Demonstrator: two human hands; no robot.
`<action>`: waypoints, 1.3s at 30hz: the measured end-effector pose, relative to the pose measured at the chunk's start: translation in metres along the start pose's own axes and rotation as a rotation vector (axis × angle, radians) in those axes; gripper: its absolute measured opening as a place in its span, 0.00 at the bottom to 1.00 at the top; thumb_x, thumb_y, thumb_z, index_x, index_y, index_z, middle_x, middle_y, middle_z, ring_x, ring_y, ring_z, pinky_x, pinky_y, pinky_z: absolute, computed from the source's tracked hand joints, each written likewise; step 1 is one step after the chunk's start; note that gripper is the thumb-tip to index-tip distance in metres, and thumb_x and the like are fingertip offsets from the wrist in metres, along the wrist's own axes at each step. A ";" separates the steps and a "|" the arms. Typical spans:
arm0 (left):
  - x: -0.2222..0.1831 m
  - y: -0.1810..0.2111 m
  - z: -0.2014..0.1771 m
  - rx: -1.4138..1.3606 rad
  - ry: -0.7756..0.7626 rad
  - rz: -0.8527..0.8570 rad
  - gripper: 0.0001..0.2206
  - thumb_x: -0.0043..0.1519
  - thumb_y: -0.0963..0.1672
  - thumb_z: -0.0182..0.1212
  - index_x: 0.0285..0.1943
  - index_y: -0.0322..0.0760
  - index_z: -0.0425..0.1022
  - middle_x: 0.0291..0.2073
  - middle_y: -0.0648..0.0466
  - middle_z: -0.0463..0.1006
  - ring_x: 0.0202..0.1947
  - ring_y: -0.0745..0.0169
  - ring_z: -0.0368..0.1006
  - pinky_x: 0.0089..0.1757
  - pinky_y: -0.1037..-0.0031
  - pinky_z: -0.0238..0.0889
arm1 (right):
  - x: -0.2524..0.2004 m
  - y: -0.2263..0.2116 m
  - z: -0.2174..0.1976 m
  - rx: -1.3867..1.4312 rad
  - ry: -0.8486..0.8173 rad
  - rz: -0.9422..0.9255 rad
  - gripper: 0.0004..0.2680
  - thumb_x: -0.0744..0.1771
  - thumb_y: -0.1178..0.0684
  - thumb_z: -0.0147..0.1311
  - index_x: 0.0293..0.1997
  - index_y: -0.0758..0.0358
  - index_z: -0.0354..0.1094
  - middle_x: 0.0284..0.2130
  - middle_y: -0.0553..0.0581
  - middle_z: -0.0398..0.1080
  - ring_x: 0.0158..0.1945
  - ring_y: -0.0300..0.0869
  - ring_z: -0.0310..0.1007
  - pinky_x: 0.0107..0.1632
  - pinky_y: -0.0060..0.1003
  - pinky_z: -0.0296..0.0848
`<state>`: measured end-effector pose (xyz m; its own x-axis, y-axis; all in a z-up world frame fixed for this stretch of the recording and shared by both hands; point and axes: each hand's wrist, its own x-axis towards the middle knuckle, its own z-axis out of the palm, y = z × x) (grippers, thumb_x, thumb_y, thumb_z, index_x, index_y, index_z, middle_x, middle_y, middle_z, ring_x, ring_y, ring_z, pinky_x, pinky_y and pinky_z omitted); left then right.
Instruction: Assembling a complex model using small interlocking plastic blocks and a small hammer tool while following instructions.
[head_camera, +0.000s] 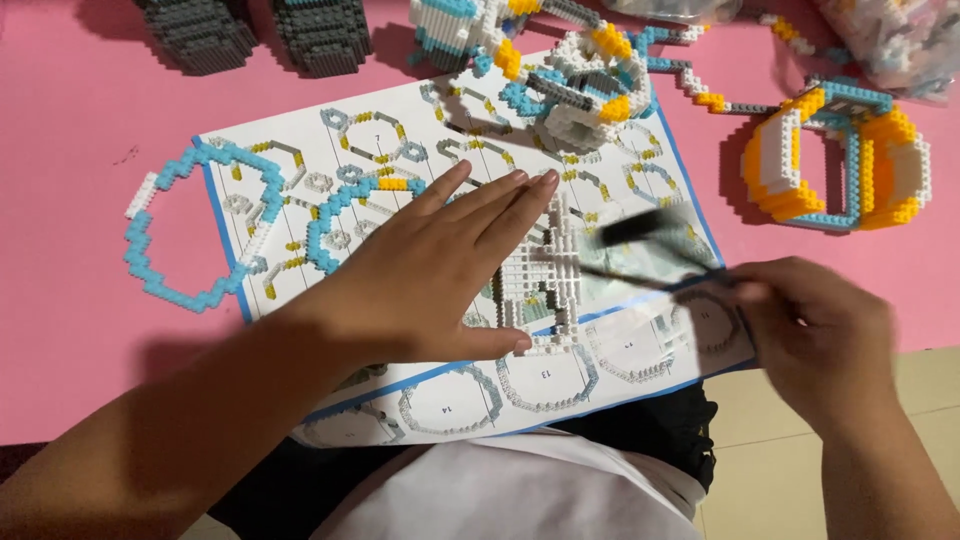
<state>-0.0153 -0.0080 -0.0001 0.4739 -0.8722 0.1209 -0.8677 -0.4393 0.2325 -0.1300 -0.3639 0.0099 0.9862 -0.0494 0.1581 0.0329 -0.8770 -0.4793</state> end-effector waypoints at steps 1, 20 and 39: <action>0.000 0.000 0.000 0.000 -0.001 0.003 0.57 0.62 0.67 0.58 0.85 0.31 0.30 0.84 0.43 0.42 0.82 0.52 0.38 0.73 0.54 0.25 | -0.002 0.000 -0.001 0.000 0.002 0.002 0.05 0.73 0.61 0.56 0.48 0.62 0.80 0.42 0.51 0.80 0.43 0.38 0.75 0.47 0.32 0.69; -0.001 0.000 -0.003 -0.030 0.006 -0.030 0.67 0.54 0.72 0.67 0.85 0.35 0.28 0.84 0.46 0.44 0.82 0.53 0.39 0.72 0.49 0.21 | -0.002 0.001 0.003 -0.035 0.015 -0.051 0.04 0.74 0.62 0.56 0.49 0.66 0.78 0.42 0.56 0.78 0.41 0.44 0.75 0.45 0.35 0.70; -0.001 0.003 -0.013 -0.278 0.029 -0.115 0.77 0.44 0.66 0.90 0.84 0.41 0.22 0.83 0.41 0.50 0.82 0.48 0.47 0.73 0.47 0.20 | 0.005 -0.031 0.022 -0.033 -0.021 -0.241 0.05 0.71 0.60 0.57 0.50 0.63 0.79 0.43 0.58 0.78 0.45 0.47 0.77 0.46 0.38 0.71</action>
<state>-0.0167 -0.0057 0.0129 0.5740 -0.8121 0.1049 -0.7361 -0.4556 0.5006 -0.1224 -0.3261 0.0067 0.9536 0.1727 0.2467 0.2627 -0.8774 -0.4014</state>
